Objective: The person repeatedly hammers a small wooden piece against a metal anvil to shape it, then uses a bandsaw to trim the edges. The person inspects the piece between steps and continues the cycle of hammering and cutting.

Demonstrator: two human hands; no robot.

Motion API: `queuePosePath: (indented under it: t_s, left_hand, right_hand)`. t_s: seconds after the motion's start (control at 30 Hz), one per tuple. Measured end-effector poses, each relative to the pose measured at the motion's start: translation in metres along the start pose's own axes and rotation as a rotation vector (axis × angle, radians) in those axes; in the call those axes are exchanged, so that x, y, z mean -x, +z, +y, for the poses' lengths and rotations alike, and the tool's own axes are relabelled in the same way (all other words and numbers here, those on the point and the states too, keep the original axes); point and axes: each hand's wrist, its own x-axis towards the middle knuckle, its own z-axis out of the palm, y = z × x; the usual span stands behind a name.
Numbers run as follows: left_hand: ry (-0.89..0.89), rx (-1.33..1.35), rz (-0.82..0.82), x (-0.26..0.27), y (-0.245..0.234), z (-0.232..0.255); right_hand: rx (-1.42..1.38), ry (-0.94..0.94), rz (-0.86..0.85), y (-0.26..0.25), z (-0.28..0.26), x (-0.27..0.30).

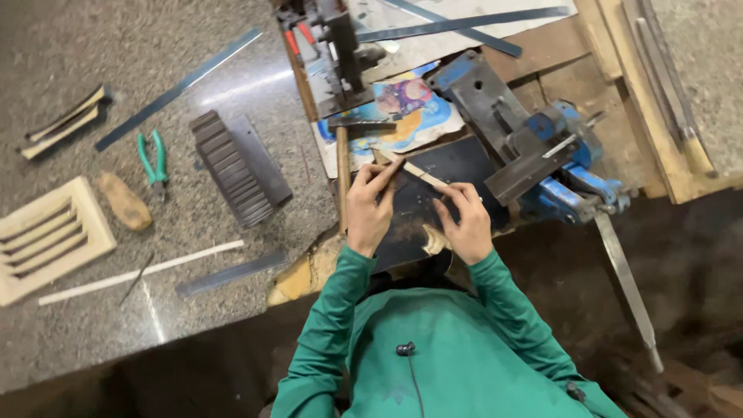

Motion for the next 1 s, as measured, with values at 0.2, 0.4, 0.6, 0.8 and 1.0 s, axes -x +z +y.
queuePosePath:
  t_s: [0.2,0.4,0.6,0.8,1.0]
  left_hand:
    - [0.009,0.122,-0.101,-0.026,0.044,0.024]
    - [0.142,-0.030,-0.124,-0.039,0.104,0.049]
    - [0.189,-0.103,-0.167,-0.021,0.144,0.065]
    - [0.061,0.007,0.021,-0.036,0.163,0.050]
    - [0.095,-0.188,0.138,-0.048,0.175,0.042]
  right_hand:
    - [0.019,0.099,0.139,-0.074,0.018,0.031]
    - [-0.068,0.255,0.240,-0.120,0.042,0.039]
    - [-0.620,0.315,0.308,-0.096,0.063,-0.007]
    - [-0.610,0.376,0.253,-0.090,0.079,-0.003]
    - [-0.819,0.310,0.205,-0.093,0.063,-0.012]
